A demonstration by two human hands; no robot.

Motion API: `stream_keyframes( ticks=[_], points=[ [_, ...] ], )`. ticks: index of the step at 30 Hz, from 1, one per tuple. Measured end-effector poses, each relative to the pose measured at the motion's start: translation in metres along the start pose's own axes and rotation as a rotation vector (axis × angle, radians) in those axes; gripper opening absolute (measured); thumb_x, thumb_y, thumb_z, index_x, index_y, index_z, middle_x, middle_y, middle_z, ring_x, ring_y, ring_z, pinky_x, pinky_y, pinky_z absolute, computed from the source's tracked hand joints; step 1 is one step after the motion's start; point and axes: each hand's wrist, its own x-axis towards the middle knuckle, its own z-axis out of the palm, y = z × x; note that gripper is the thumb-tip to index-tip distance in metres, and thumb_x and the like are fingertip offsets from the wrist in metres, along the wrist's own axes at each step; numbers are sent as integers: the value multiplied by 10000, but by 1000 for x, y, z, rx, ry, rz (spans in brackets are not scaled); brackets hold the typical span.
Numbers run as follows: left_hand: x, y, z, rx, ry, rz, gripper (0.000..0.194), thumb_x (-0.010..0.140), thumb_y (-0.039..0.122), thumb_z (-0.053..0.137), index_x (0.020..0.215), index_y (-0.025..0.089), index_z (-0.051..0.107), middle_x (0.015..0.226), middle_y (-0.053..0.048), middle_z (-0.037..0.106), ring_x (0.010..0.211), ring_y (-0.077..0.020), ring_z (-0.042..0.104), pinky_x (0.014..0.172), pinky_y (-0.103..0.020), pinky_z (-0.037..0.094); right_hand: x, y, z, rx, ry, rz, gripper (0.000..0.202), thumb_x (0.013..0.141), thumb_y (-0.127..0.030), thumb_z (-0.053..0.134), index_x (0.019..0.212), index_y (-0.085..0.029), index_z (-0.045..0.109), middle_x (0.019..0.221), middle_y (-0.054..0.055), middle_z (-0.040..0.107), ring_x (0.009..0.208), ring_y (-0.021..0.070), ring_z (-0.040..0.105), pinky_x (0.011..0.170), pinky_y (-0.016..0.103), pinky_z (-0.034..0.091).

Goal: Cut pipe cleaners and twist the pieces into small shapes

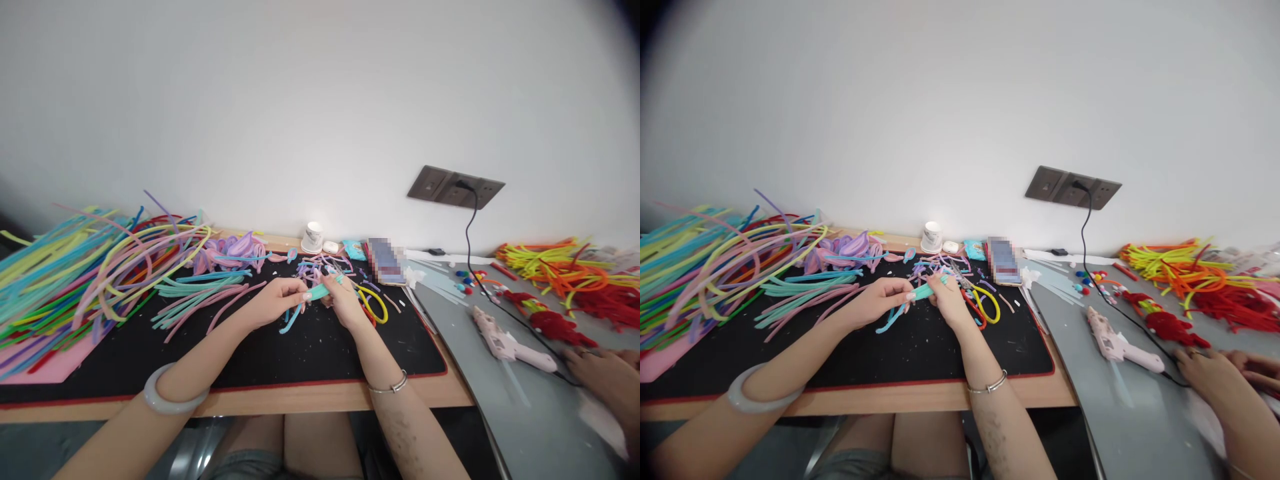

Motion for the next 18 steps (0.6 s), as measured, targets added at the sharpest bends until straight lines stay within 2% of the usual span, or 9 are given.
stream_keyframes(
  ticks=[6,11,18],
  points=[
    [1,-8,-2,-29,2,-17,268,790,375,508,700,128,558,619,10,539,570,-91,467,554,-204,363,-2,-6,0,-99,11,-78,342,790,-435,500,591,-193,362,459,-76,286,387,56,255,386,204,204],
    [3,-12,-3,-31,37,-38,273,785,388,516,719,126,555,622,3,549,572,-98,476,556,-214,371,-1,-11,-5,-117,64,-58,213,749,-353,571,710,-195,434,453,-97,334,351,47,295,356,175,232],
    [4,-11,-8,108,95,-25,286,791,390,493,700,132,574,627,-5,561,577,-106,494,576,-224,393,2,-15,-17,-73,56,16,193,698,-311,621,749,-164,507,515,-38,563,400,74,491,401,181,396]
  ],
)
